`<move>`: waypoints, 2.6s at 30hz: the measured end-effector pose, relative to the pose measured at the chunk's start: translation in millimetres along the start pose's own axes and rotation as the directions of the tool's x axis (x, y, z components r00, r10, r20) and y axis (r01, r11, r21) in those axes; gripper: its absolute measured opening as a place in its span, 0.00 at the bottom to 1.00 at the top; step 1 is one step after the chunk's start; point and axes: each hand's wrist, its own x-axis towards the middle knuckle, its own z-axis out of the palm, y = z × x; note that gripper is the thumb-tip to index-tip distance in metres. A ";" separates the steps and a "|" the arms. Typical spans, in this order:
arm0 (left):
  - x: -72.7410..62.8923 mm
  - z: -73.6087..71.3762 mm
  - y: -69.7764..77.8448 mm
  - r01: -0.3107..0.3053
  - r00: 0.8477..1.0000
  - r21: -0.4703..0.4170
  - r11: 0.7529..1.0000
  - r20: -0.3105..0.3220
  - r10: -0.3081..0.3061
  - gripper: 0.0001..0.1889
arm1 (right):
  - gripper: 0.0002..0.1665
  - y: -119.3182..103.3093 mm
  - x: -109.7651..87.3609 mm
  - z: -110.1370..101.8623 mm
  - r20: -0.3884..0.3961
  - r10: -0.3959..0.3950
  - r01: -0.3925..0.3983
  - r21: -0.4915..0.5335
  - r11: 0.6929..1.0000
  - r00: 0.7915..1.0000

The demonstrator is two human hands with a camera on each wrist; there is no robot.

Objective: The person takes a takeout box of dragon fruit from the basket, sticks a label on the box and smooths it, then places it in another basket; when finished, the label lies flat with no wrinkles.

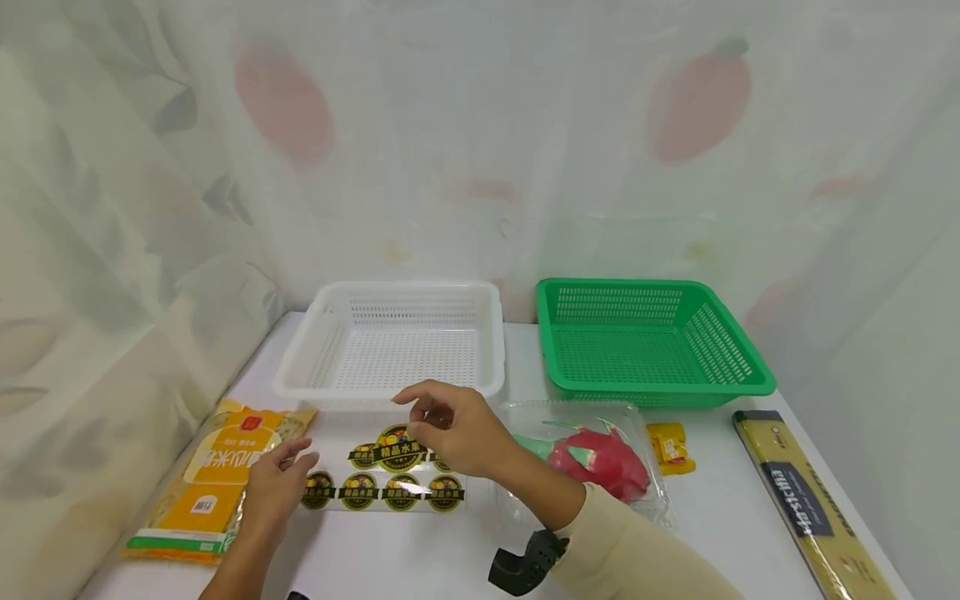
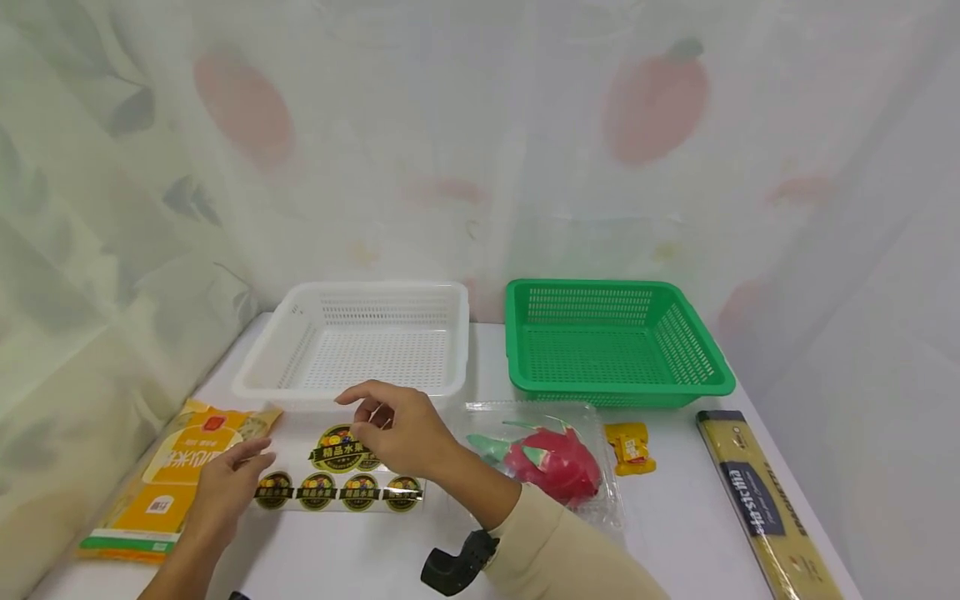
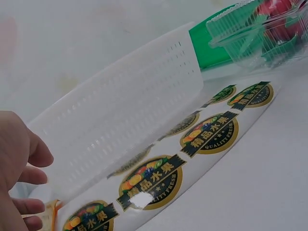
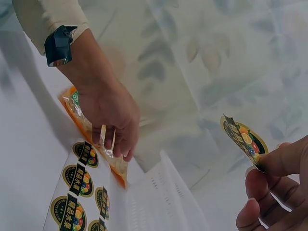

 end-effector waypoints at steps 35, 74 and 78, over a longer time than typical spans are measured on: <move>-68.6 28.7 76.5 -0.586 0.804 -0.241 0.774 -0.052 0.592 0.14 | 0.17 0.1 -39.4 -41.6 -0.124 -0.028 0.030 0.010 1.000 0.992; -86.9 81.1 114.6 -0.615 0.558 -0.535 0.579 0.224 0.799 0.12 | 0.17 6.4 -63.8 -57.2 -0.176 -0.002 0.001 -0.004 1.000 0.984; -85.6 88.4 116.2 -0.626 0.549 -0.538 0.564 0.209 0.809 0.11 | 0.17 8.5 -66.3 -60.4 -0.175 -0.017 0.018 0.006 1.000 0.984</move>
